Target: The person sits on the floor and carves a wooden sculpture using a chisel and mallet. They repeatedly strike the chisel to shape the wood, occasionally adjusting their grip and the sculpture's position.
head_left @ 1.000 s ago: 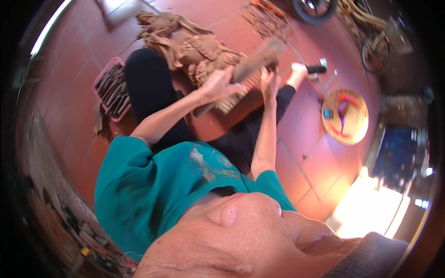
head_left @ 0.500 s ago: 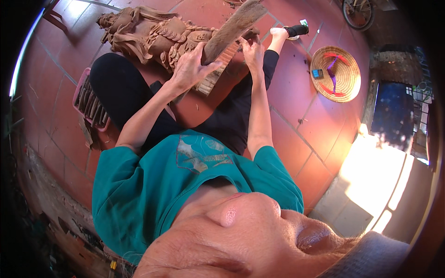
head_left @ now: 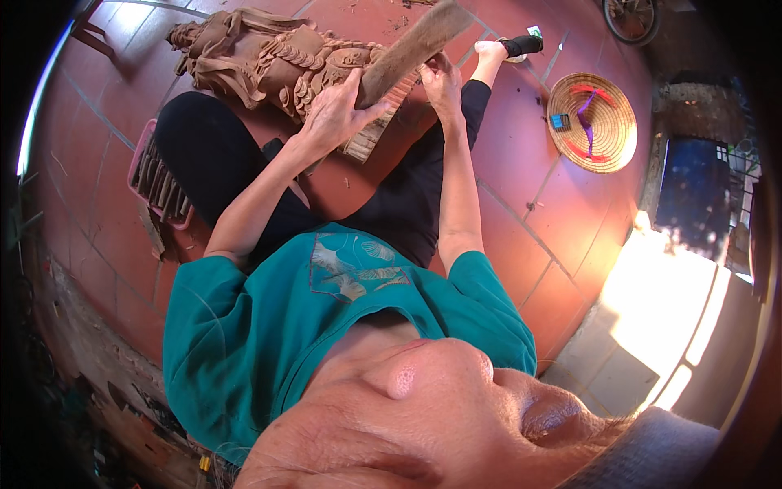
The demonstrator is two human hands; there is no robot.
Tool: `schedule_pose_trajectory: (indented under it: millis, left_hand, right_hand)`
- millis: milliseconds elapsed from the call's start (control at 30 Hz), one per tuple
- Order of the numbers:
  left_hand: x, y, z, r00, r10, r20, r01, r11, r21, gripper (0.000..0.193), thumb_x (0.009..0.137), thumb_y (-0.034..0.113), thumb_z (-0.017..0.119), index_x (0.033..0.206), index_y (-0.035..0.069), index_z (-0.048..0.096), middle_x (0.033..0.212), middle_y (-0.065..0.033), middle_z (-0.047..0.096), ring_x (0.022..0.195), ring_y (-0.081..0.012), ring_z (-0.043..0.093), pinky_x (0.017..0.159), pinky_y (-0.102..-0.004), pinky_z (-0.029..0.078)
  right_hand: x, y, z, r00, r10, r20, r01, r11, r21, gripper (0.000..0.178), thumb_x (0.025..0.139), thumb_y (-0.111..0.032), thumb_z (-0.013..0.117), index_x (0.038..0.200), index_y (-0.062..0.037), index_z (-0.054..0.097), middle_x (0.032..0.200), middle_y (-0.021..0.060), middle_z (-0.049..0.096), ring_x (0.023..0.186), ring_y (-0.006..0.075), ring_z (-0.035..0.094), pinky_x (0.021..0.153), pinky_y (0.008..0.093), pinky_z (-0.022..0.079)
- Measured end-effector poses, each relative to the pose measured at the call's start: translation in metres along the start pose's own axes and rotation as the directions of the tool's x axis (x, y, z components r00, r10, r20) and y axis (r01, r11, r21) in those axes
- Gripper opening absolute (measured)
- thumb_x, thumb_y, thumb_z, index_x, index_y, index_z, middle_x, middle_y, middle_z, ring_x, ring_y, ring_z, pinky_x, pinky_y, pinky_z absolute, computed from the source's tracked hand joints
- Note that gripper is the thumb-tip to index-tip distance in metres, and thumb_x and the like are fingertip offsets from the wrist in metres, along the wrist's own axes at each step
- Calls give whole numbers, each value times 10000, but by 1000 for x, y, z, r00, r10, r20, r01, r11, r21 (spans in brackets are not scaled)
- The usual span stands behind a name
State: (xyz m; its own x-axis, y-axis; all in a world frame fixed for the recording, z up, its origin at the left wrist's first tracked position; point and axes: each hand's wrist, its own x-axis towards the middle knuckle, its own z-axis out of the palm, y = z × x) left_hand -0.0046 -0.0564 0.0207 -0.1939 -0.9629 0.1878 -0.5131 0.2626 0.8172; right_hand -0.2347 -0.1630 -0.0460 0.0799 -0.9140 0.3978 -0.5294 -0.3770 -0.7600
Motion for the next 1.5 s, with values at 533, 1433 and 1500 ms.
schedule_pose_trajectory:
  millis: [533, 1433, 1500]
  left_hand:
    - [2, -19, -2, 996, 46, -74, -44, 998, 33, 716, 853, 511, 781, 1183, -92, 582, 688, -226, 632, 656, -378, 665, 649, -455, 512]
    - [0, -7, 5, 1000, 12, 18, -14, 998, 68, 730, 871, 473, 776, 1240, -110, 539, 774, -263, 680, 746, -418, 695, 697, -481, 525]
    - [0, -10, 1, 1000, -5, 17, 4, 998, 56, 754, 863, 490, 775, 1245, -119, 547, 789, -269, 683, 755, -412, 695, 716, -475, 528]
  right_hand:
    - [-9, 8, -10, 989, 127, -80, -123, 991, 59, 247, 928, -175, 781, 1111, -55, 668, 926, 37, 731, 774, 100, 644, 708, 281, 513]
    - [-9, -5, -2, 1000, -8, -30, 7, 998, -57, 301, 901, -82, 708, 1191, -98, 630, 912, 138, 742, 820, 303, 733, 708, 402, 547]
    - [-8, 0, -3, 998, 47, -44, -49, 998, -43, 283, 901, -122, 741, 1163, -85, 639, 899, 133, 741, 794, 289, 725, 695, 389, 543]
